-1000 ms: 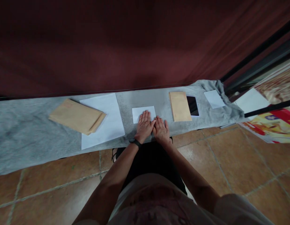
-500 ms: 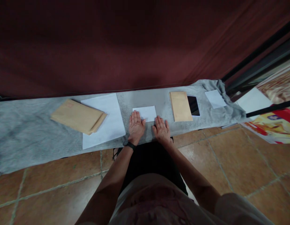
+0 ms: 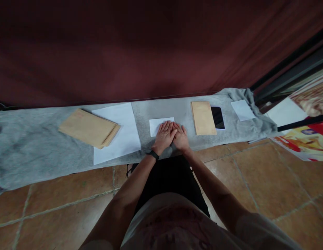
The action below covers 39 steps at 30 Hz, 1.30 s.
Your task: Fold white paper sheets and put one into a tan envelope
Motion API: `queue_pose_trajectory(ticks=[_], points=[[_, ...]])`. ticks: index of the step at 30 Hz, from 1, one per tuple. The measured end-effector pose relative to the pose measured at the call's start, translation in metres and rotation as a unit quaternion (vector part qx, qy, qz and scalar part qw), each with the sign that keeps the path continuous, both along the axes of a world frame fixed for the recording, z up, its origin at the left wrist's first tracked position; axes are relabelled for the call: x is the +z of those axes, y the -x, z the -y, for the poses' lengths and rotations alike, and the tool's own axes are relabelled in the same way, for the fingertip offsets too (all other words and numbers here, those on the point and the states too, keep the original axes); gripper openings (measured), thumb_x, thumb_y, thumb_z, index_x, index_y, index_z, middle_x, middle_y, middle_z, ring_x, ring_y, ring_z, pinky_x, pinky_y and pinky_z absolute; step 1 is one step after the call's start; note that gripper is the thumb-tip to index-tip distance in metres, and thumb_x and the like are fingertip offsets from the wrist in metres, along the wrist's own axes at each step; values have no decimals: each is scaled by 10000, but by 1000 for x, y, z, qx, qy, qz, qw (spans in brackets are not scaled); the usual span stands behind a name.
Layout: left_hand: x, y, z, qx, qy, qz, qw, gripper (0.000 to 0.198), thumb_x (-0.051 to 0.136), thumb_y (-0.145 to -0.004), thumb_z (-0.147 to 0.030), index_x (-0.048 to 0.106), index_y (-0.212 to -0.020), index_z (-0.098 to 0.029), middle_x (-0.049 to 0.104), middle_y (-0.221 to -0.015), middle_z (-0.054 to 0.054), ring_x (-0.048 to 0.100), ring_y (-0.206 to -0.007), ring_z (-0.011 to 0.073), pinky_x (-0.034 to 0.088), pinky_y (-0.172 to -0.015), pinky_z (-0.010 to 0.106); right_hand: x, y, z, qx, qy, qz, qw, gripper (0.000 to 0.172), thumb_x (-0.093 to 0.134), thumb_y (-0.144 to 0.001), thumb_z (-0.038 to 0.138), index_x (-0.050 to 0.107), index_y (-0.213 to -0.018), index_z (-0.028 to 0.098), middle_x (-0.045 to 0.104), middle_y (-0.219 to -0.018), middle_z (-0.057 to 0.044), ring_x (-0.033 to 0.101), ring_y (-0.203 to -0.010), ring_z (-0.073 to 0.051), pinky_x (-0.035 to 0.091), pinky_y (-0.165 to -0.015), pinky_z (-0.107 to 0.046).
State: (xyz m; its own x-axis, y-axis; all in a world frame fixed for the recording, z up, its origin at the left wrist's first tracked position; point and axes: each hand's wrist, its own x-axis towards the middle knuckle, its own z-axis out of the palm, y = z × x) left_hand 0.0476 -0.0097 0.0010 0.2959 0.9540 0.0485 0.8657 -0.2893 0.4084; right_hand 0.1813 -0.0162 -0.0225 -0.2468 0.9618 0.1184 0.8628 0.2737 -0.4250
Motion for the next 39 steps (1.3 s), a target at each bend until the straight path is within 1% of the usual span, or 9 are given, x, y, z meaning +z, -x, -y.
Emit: queue_pose_trajectory(ticks=[4,14,21,25,27,31,35,37,39], points=[[-8,-11,-11,-2,21,6,1000,639,247,-1082,-443,350,-1602,-86,349,-1679,115,234,-1590,229,144,-1319,436,0,1,1,-16,3,11,1000,587,365,-1020,202,379,-1603,134,418,-1649,-117,333,-1543,-243,187,-1289,-470],[-14,-5,-36,45,21,37,998,612,339,-1047,-460,407,-1592,-192,346,-1687,58,196,-1601,264,125,-1313,508,0,2,2,-10,-21,-4,1000,541,361,-1044,257,460,-1558,119,482,-1599,-160,388,-1514,-289,217,-1271,-530],[-16,4,-32,83,8,10,996,649,341,-1043,-450,348,-1613,-139,310,-1700,100,181,-1605,264,87,-1315,499,0,3,1,-13,-26,5,1000,519,347,-1068,298,496,-1530,114,481,-1602,-144,394,-1513,-286,213,-1278,-511],[-18,19,-20,134,-11,-4,991,651,322,-1045,-392,305,-1616,-78,297,-1694,164,175,-1605,289,66,-1304,555,-2,3,0,-16,-28,4,999,529,346,-1079,329,474,-1544,111,461,-1617,-139,388,-1516,-284,213,-1280,-513],[-19,26,-15,167,-20,-1,986,648,323,-1040,-357,302,-1608,-45,292,-1690,194,180,-1602,301,87,-1300,566,-2,3,0,-17,-29,1,999,529,345,-1080,326,468,-1547,113,453,-1622,-137,385,-1518,-282,215,-1279,-513],[-17,37,-6,238,-24,29,971,637,371,-1003,-286,340,-1581,-21,272,-1693,215,229,-1587,325,214,-1286,539,-4,3,0,-18,-28,-4,999,522,353,-1075,314,470,-1549,129,459,-1619,-134,383,-1520,-274,228,-1275,-514],[-12,46,-5,260,-23,73,963,642,462,-951,-238,387,-1546,-8,219,-1703,243,334,-1542,358,332,-1245,507,-5,3,-1,-23,-31,-7,999,518,357,-1072,310,479,-1542,130,468,-1613,-130,393,-1514,-270,223,-1277,-512],[-10,50,-8,271,-11,107,957,639,521,-922,-231,428,-1520,-26,279,-1683,247,380,-1518,357,368,-1228,487,-6,4,-1,-24,-35,-11,999,519,368,-1070,320,481,-1542,135,474,-1609,-130,394,-1512,-271,220,-1276,-520],[-9,55,-13,291,4,159,943,620,586,-877,-226,495,-1466,-54,423,-1607,247,440,-1479,352,403,-1205,478,-6,4,0,-23,-38,-14,999,522,381,-1067,328,483,-1541,134,480,-1604,-140,394,-1511,-277,221,-1273,-535]])
